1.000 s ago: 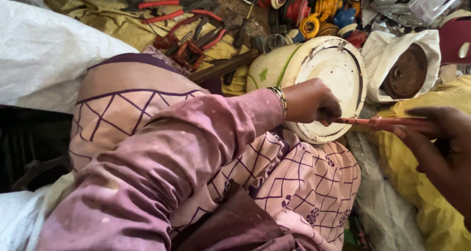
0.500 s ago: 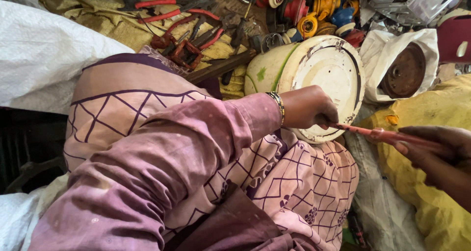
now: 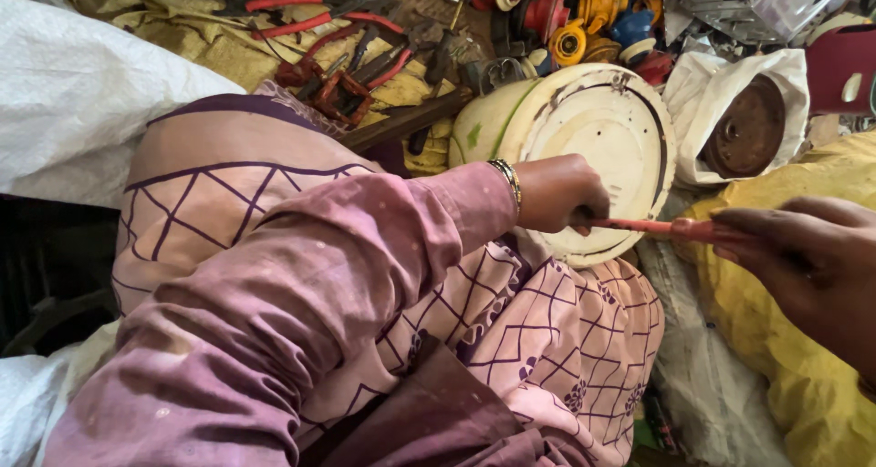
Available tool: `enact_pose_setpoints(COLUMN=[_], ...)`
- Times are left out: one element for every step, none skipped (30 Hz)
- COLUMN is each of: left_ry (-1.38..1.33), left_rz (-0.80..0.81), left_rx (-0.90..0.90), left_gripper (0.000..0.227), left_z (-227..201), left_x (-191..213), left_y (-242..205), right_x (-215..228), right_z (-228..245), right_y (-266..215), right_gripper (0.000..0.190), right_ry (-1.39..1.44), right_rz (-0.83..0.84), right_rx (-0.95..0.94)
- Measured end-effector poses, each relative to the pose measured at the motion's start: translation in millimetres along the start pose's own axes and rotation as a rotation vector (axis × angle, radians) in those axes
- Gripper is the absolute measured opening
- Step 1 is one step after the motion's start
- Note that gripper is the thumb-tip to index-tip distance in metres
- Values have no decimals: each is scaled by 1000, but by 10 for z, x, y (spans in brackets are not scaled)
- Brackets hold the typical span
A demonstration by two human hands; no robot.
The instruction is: The person sits on the floor in a cluttered workshop and uses a red-handled screwdriver to remove screws from the bottom of a white plastic appliance base. They manipulate the base and the tool to access and loosen the fasteners.
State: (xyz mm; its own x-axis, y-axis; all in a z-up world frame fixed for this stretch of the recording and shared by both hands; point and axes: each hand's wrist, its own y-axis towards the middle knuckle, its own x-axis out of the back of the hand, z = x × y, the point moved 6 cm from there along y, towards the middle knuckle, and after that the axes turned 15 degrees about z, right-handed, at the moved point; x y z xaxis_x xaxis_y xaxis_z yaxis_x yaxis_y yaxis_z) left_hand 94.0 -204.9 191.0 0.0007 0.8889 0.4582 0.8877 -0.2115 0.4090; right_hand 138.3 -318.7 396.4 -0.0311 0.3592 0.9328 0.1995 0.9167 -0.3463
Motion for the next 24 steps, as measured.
enact_pose_setpoints(left_ry=[-12,-9,-5,-1,30,59,88,46,4,-38,3,47,92,113,134,156,233,305,377,458,538,615,618,625], left_rz=[10,5,1,-6,14,42,69,91,114,133,132,126,121,120,119,120,94,68,43,134,224,315,318,323], left_rx=[3,-10,-23,-34,-45,-59,-73,-78,-82,-83,-75,-62,-48,-28,-7,9,62,115,168,267,366,468,455,443], left_gripper=[19,18,17,16,16,16,15,20,24,29,30,31,32,33,35,37,43,51,59,58,57,55,49,43], left_z=[0,-6,-18,-27,-33,-48,-60,-63,-68,-72,-93,-107,-126,-136,-138,-138,-109,-76,-40,45,134,222,238,255], left_x=[-3,8,14,21,19,-5,-30,-58,-89,-120,-142,-135,-117,-80,-27,25,105,173,235,239,242,231,237,249], left_y=[-4,-8,5,14,23,43,55,74,81,74,69,44,22,3,-14,-18,-34,-57,-87,-116,-155,-202,-216,-231], right_x=[16,31,43,40,37,18,-29,-77,-108,-136,-156,-157,-179,-201,-222,-258,-301,-330,-365,-360,-361,-359,-347,-325], right_z=[47,102,162,197,235,273,274,273,295,316,372,411,394,364,317,228,117,44,-30,-77,-108,-95,-71,-35], right_y=[4,4,-9,-33,-88,-165,-215,-289,-345,-391,-433,-437,-429,-416,-403,-397,-372,-366,-361,-328,-304,-277,-257,-239], right_gripper=[22,21,21,22,23,24,29,34,37,39,38,37,39,40,42,40,38,37,35,35,34,34,34,34], right_ry=[-8,-18,-28,-25,-23,-17,-3,13,32,51,73,96,76,56,35,26,18,63,108,204,302,358,413,470], right_rz=[-35,-68,-102,-108,-114,-121,-65,-10,4,20,-4,-31,12,52,93,148,201,214,226,194,158,132,105,73], right_rx=[23,50,77,62,46,24,-39,-109,-132,-152,-124,-89,-137,-186,-235,-324,-414,-429,-444,-378,-311,-189,-68,55])
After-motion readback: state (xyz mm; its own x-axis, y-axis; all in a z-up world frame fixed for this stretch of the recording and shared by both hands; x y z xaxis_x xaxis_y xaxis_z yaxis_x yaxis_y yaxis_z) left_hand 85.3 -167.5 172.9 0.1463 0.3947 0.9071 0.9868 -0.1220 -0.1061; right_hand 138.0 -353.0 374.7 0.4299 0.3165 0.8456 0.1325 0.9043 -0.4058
